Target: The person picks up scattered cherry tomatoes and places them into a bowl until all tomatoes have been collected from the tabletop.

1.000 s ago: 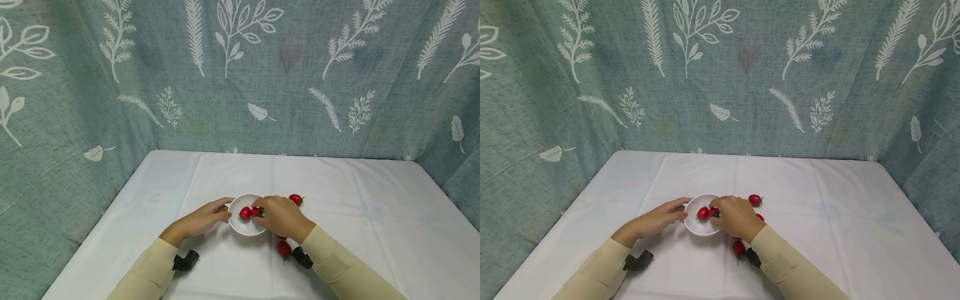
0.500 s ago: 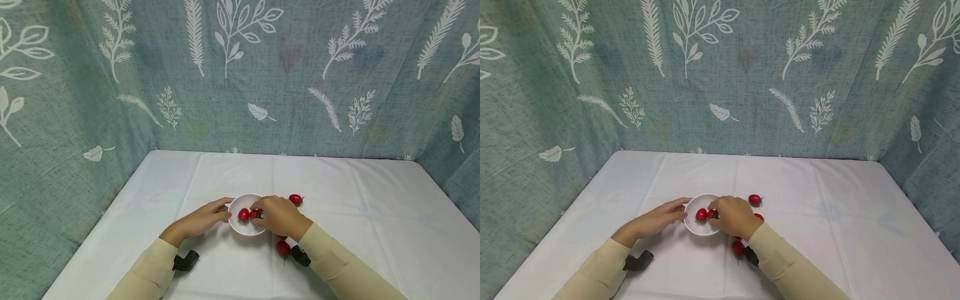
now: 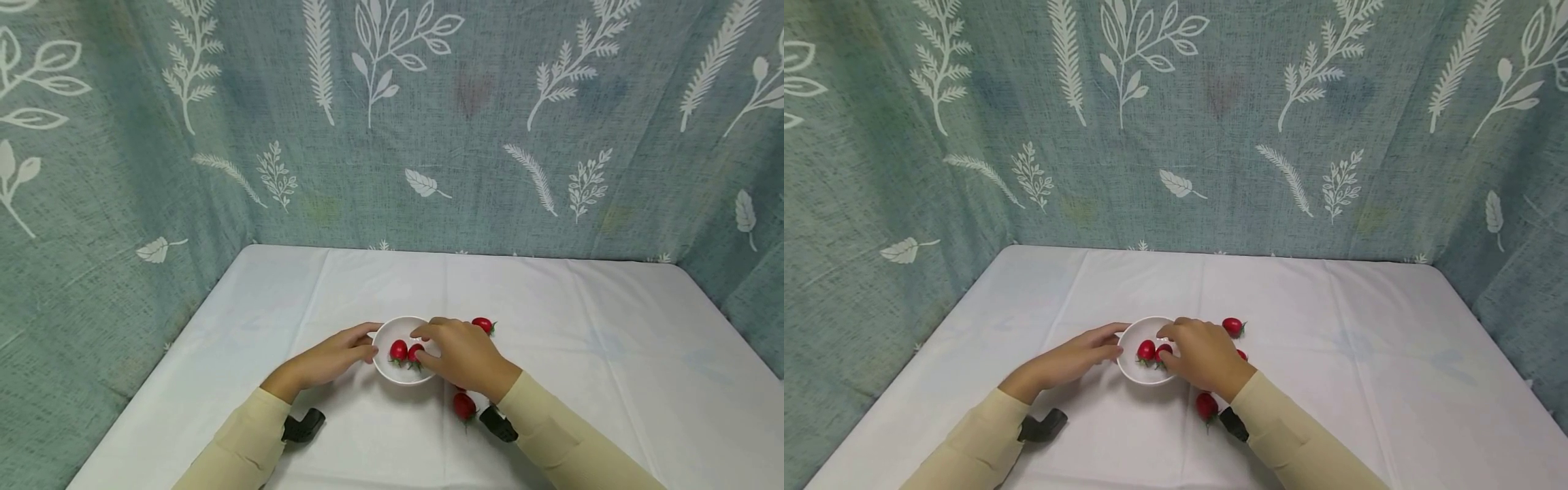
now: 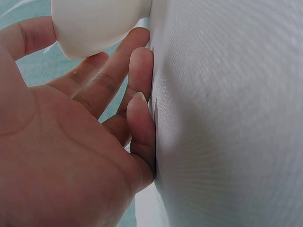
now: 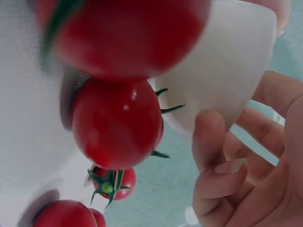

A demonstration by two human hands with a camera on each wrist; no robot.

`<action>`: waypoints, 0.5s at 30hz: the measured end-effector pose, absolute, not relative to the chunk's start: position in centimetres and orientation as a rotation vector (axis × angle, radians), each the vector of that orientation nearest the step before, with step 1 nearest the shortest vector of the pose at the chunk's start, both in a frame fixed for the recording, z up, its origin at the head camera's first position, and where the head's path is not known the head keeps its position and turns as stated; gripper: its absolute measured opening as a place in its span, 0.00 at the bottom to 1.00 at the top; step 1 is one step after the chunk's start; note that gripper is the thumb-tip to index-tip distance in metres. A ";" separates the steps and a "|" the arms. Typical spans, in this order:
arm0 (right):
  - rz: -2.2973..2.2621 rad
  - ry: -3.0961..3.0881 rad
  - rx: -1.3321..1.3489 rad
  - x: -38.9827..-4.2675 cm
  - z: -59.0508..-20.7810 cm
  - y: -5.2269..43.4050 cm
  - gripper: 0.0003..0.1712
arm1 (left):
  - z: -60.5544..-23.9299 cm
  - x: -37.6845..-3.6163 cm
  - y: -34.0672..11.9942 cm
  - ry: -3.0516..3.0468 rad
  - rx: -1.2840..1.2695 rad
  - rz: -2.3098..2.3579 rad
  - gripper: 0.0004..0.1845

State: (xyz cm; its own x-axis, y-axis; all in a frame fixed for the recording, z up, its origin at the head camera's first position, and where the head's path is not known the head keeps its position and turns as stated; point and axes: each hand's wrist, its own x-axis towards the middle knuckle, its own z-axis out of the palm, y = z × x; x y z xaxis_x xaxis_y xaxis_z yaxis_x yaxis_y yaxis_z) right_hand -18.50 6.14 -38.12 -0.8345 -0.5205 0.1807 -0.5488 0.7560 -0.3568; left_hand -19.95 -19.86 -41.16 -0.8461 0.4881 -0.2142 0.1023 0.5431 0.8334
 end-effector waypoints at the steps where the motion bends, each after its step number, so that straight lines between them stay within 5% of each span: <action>1: 0.619 -2.852 0.876 -18.3 -38.0 6.3 0.16 | -41.1 -19.9 -19.8 2.358 0.478 1.236 0.26; 15: 0.602 -2.660 0.823 -16.0 -38.0 8.8 0.14 | -41.1 -19.8 -19.7 2.372 0.456 1.233 0.25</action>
